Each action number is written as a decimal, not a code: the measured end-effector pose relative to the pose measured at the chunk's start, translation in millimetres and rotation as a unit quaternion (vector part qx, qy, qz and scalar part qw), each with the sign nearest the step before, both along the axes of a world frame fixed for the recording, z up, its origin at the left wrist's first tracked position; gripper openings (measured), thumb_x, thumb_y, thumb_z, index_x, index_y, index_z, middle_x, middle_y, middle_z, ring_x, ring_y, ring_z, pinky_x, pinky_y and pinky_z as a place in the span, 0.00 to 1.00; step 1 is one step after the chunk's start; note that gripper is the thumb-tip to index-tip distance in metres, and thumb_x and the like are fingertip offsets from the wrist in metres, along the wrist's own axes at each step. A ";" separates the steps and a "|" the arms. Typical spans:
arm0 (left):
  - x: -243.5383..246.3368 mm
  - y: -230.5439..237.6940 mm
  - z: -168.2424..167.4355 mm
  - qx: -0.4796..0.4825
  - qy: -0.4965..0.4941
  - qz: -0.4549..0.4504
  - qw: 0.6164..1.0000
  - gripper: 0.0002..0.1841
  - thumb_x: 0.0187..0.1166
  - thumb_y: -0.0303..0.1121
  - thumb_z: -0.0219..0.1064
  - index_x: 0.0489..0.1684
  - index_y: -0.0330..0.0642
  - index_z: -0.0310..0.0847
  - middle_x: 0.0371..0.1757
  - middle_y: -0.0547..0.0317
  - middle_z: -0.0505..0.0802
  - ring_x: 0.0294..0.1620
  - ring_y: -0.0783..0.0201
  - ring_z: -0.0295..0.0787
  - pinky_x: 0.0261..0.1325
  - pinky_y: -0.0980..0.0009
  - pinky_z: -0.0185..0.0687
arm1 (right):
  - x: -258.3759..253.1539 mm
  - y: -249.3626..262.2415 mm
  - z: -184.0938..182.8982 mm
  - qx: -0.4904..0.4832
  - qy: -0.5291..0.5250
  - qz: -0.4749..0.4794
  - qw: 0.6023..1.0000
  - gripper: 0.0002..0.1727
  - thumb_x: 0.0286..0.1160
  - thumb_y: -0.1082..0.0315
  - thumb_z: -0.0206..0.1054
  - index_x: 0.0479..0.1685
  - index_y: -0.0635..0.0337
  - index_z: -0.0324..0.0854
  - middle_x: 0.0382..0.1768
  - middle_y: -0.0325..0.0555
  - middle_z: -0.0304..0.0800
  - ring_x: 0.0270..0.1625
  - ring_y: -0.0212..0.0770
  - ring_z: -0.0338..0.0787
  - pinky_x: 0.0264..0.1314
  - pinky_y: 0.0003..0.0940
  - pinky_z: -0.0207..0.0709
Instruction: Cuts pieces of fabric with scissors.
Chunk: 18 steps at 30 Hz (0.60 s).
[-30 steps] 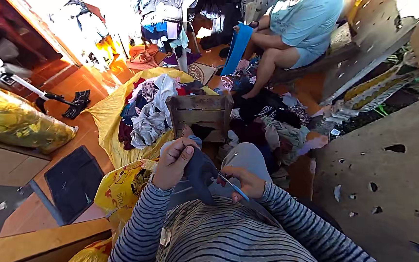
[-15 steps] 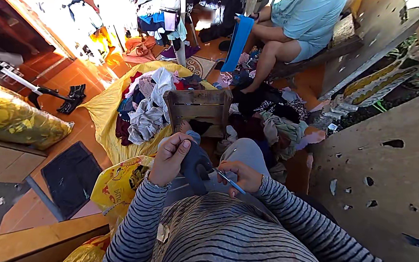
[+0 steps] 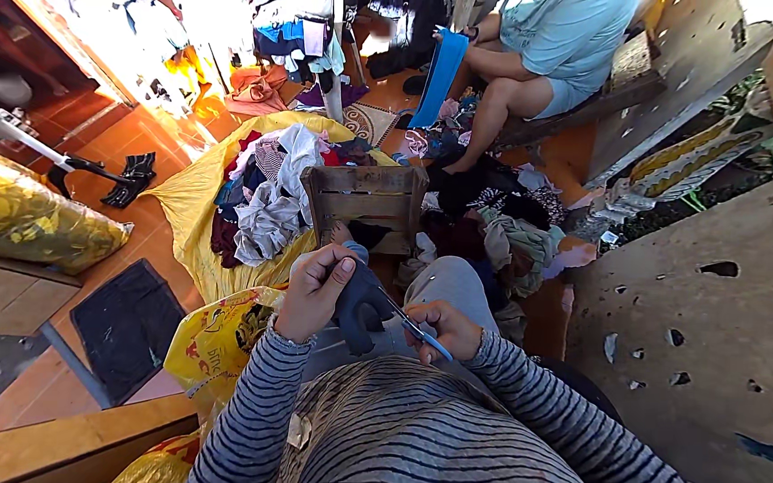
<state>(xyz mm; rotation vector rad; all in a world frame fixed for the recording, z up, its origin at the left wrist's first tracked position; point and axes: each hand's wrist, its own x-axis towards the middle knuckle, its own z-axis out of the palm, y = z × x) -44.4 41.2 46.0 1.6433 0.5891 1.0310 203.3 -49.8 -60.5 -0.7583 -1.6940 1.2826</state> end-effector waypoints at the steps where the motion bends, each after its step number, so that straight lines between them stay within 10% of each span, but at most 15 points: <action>1: 0.3 -0.3 1.0 0.005 0.004 -0.003 1.000 0.10 0.89 0.29 0.57 0.44 0.41 0.85 0.38 0.72 0.91 0.39 0.80 0.87 0.48 0.79 0.85 | -1.1 0.9 1.9 0.002 0.000 -0.002 1.000 0.33 0.60 0.31 0.77 0.27 0.56 0.86 0.30 0.28 0.86 0.37 0.16 0.82 0.41 0.15 0.74; 18: -2.5 10.5 -10.6 -0.015 0.048 -0.099 0.994 0.08 0.84 0.29 0.64 0.44 0.32 0.84 0.36 0.69 0.89 0.36 0.84 0.83 0.44 0.82 0.81 | 1.5 -2.2 1.6 0.022 0.078 -0.004 0.997 0.21 0.66 0.37 0.76 0.28 0.45 0.88 0.26 0.22 0.89 0.32 0.14 0.84 0.36 0.13 0.77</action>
